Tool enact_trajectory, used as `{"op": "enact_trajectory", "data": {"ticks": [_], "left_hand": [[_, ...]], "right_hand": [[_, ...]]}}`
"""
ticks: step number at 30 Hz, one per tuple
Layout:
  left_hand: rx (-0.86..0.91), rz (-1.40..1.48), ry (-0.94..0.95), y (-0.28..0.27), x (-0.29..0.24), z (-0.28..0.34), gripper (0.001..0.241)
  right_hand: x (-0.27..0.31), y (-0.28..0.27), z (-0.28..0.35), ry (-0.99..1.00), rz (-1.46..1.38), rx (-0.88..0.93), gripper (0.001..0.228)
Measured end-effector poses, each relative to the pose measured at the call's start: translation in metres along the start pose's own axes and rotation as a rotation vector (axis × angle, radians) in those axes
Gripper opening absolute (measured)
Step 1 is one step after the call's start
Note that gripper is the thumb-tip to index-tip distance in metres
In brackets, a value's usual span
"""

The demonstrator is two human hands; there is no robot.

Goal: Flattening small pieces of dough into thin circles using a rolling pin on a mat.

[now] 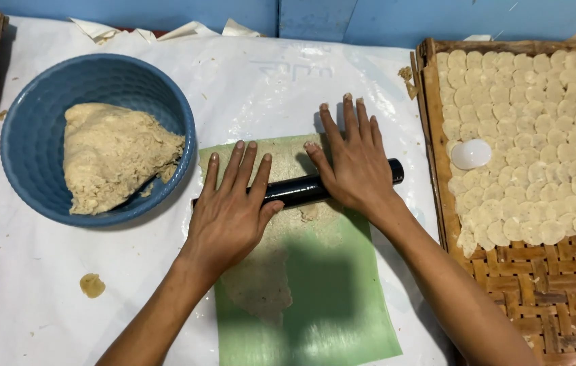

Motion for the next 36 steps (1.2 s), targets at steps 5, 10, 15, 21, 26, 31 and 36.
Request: {"op": "enact_trajectory", "data": {"ticks": [5, 10, 15, 21, 26, 31, 36], "left_hand": [[-0.078, -0.101, 0.033, 0.021, -0.024, 0.029, 0.074], [-0.194, -0.112, 0.092, 0.010, -0.041, 0.043, 0.070], [-0.010, -0.103, -0.023, 0.033, -0.006, 0.012, 0.086], [0.063, 0.007, -0.174, 0.010, 0.026, -0.033, 0.088], [0.095, 0.044, -0.152, 0.006, -0.003, -0.004, 0.091], [0.081, 0.128, -0.031, 0.003, -0.016, 0.015, 0.088], [-0.271, 0.065, -0.014, -0.006, 0.022, -0.019, 0.071]], "right_hand": [[-0.007, 0.015, 0.040, -0.079, 0.080, -0.137, 0.072], [-0.011, 0.016, 0.068, -0.158, 0.088, -0.252, 0.070], [-0.016, 0.024, 0.031, -0.019, 0.119, -0.031, 0.083], [-0.004, 0.003, -0.014, 0.093, -0.064, -0.013, 0.082], [0.000, 0.001, 0.030, 0.079, 0.037, 0.021, 0.082], [0.001, -0.010, 0.052, 0.138, 0.023, 0.155, 0.084], [0.006, -0.019, 0.011, 0.139, -0.098, -0.005, 0.078]]}}
Point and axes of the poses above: each hand's wrist, its own z-axis away from the middle knuckle, its own y-axis out of the palm, x = y × z, the point moved 4 cm from there along -z, towards the middle knuckle, and after that the axes turned 7 degrees about y, right-handed, at the moved point
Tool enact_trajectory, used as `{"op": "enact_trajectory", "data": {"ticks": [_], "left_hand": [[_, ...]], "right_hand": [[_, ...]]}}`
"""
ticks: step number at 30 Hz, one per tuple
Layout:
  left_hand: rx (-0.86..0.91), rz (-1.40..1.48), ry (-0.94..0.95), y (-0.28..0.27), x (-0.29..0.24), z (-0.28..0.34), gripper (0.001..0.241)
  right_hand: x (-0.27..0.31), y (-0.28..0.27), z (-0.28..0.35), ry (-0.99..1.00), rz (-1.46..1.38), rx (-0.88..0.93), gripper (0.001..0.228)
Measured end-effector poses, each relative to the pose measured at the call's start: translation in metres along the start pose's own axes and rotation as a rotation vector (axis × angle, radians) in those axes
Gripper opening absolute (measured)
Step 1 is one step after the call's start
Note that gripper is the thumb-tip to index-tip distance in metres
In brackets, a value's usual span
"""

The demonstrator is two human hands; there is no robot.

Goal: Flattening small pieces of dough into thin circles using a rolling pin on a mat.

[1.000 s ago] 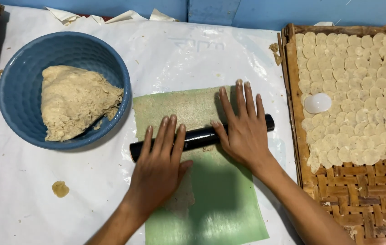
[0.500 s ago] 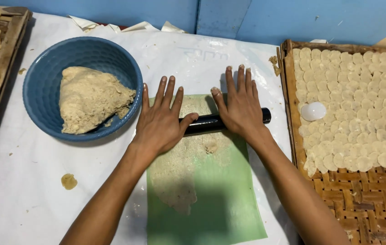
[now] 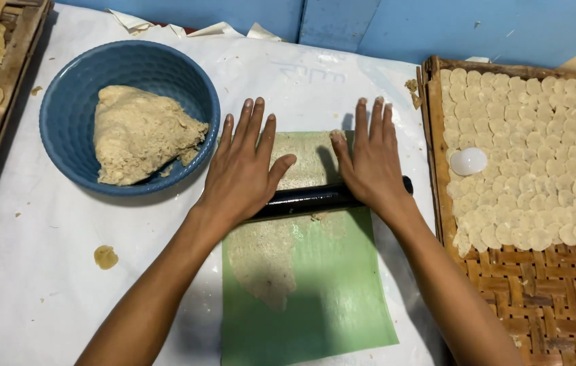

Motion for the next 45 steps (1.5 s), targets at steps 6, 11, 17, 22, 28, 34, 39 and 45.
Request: {"op": "enact_trajectory", "data": {"ticks": [6, 11, 17, 22, 28, 34, 39, 45], "left_hand": [[0.230, 0.090, -0.155, 0.011, -0.006, 0.011, 0.073], [0.262, 0.077, -0.184, 0.007, -0.029, 0.027, 0.076], [0.044, -0.095, -0.022, 0.005, -0.063, 0.061, 0.079], [-0.011, -0.176, 0.069, 0.004, -0.090, 0.092, 0.074], [-0.012, 0.106, 0.146, -0.002, -0.101, 0.117, 0.054], [0.094, 0.008, 0.208, -0.008, -0.092, 0.104, 0.062], [0.041, 0.011, 0.225, -0.024, -0.072, 0.073, 0.051], [-0.011, 0.131, 0.147, -0.023, -0.035, 0.035, 0.051]], "right_hand": [[-0.008, 0.011, 0.011, 0.005, 0.041, 0.029, 0.079], [-0.026, 0.023, 0.040, -0.035, 0.104, -0.019, 0.077], [-0.044, 0.036, 0.086, -0.122, 0.198, -0.142, 0.074], [-0.043, 0.031, 0.129, -0.152, 0.122, -0.153, 0.075], [-0.051, 0.028, 0.172, -0.166, 0.127, -0.121, 0.072], [-0.040, 0.044, 0.219, -0.513, 0.058, -0.019, 0.096], [-0.048, 0.072, 0.232, -0.684, 0.220, 0.229, 0.093], [-0.021, 0.056, 0.198, -0.567, 0.025, 0.105, 0.125]]}}
Point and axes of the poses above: each hand's wrist, its own z-axis away from the middle knuckle, its own y-axis out of the palm, x = y × z, the point moved 4 cm from there along -z, towards the middle knuckle, and after that the axes turned 7 degrees about y, right-handed, at the moved point
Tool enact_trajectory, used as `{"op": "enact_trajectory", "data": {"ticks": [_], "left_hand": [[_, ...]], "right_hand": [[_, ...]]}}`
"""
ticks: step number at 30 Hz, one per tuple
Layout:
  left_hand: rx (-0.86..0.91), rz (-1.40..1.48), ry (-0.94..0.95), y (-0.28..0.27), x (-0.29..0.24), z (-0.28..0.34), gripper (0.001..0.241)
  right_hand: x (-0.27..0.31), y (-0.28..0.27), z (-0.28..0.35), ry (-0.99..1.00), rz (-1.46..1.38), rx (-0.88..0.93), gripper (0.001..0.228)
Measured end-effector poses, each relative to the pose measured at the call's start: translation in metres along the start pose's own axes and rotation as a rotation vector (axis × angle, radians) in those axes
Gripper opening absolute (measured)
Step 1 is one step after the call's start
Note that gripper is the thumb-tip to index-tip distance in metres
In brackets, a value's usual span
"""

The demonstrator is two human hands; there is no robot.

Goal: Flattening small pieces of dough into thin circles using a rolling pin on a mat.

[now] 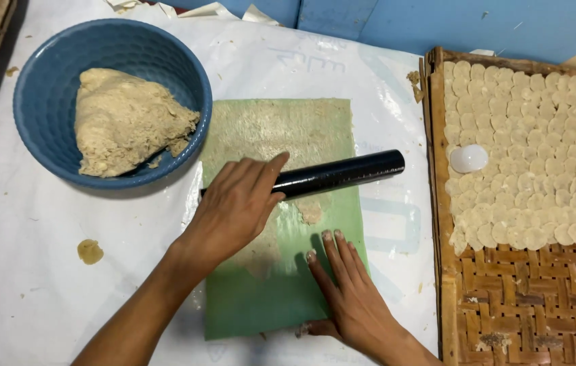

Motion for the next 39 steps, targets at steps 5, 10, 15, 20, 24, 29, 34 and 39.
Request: {"op": "enact_trajectory", "data": {"ticks": [5, 10, 15, 20, 24, 29, 34, 39], "left_hand": [[0.065, -0.051, -0.115, 0.022, 0.013, 0.000, 0.060], [0.257, -0.127, -0.168, 0.050, 0.007, 0.010, 0.074], [0.128, -0.083, -0.160, 0.027, -0.010, 0.004, 0.071], [0.087, -0.124, -0.268, 0.043, 0.020, -0.003, 0.072], [0.135, -0.216, -0.248, 0.045, 0.005, 0.003, 0.076], [0.049, -0.228, -0.205, 0.037, -0.032, 0.015, 0.074], [0.027, -0.272, -0.174, 0.051, -0.065, 0.044, 0.082], [0.169, -0.240, -0.134, 0.067, -0.098, 0.082, 0.092]], "right_hand": [[0.002, -0.047, -0.035, -0.040, -0.303, -0.135, 0.118], [-0.043, -0.085, -0.091, 0.070, -0.250, -0.281, 0.080], [-0.075, -0.081, -0.153, 0.225, -0.111, -0.351, 0.067], [-0.081, -0.048, -0.169, 0.335, 0.042, -0.145, 0.077], [-0.081, -0.043, -0.150, 0.389, 0.134, -0.118, 0.080], [-0.069, -0.034, -0.110, 0.334, 0.215, -0.159, 0.075], [-0.052, -0.030, -0.061, 0.295, 0.182, -0.195, 0.068], [-0.049, -0.011, -0.002, 0.262, 0.198, -0.109, 0.071]]}}
Point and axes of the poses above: each hand's wrist, its own z-axis away from the middle knuckle, its own y-axis out of the palm, x = y × z, the point moved 4 cm from there along -z, towards the middle knuckle, and after that the axes turned 7 degrees about y, right-handed, at the moved point
